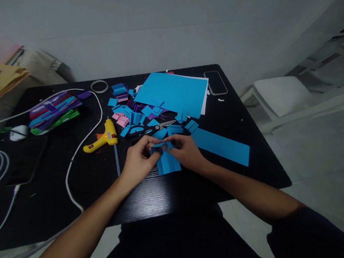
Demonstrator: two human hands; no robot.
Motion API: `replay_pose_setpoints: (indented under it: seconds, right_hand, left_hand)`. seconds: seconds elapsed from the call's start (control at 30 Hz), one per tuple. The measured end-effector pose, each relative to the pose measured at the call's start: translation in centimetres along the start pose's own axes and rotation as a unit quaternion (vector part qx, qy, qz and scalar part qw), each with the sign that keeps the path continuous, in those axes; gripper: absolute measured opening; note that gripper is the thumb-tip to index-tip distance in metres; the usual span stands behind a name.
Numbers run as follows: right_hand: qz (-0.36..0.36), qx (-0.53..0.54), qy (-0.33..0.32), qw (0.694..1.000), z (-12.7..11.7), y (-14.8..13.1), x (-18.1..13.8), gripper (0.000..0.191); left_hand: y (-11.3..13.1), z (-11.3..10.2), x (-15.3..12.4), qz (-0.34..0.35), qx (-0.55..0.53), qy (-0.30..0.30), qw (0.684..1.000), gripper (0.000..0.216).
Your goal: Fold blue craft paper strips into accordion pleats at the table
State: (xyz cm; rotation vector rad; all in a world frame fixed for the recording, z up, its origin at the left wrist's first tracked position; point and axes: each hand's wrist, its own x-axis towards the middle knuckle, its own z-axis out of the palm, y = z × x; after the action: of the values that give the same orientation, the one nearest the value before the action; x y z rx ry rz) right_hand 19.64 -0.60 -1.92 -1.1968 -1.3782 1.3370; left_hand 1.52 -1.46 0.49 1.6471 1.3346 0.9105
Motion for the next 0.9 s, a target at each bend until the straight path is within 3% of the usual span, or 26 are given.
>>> replay_pose_setpoints:
  seconds: [0.17, 0.53, 0.73, 0.9]
  right_hand:
    - [0.006, 0.017, -0.001, 1.000, -0.09, 0.30, 0.13, 0.016]
    - [0.102, 0.116, -0.012, 0.988, 0.03, -0.50, -0.19, 0.027]
    - [0.086, 0.126, -0.010, 0.988, 0.22, 0.16, -0.02, 0.024]
    - [0.093, 0.122, 0.005, 0.988, 0.36, 0.30, 0.05, 0.024]
  left_hand:
    - [-0.38, 0.01, -0.05, 0.000, -0.026, -0.007, 1.000, 0.019]
    - [-0.47, -0.11, -0.20, 0.019, -0.044, -0.037, 0.998, 0.015]
    - [-0.33, 0.12, -0.34, 0.046, 0.052, 0.001, 0.998, 0.010]
    - [-0.07, -0.16, -0.26, 0.135, 0.171, 0.068, 0.974, 0.010]
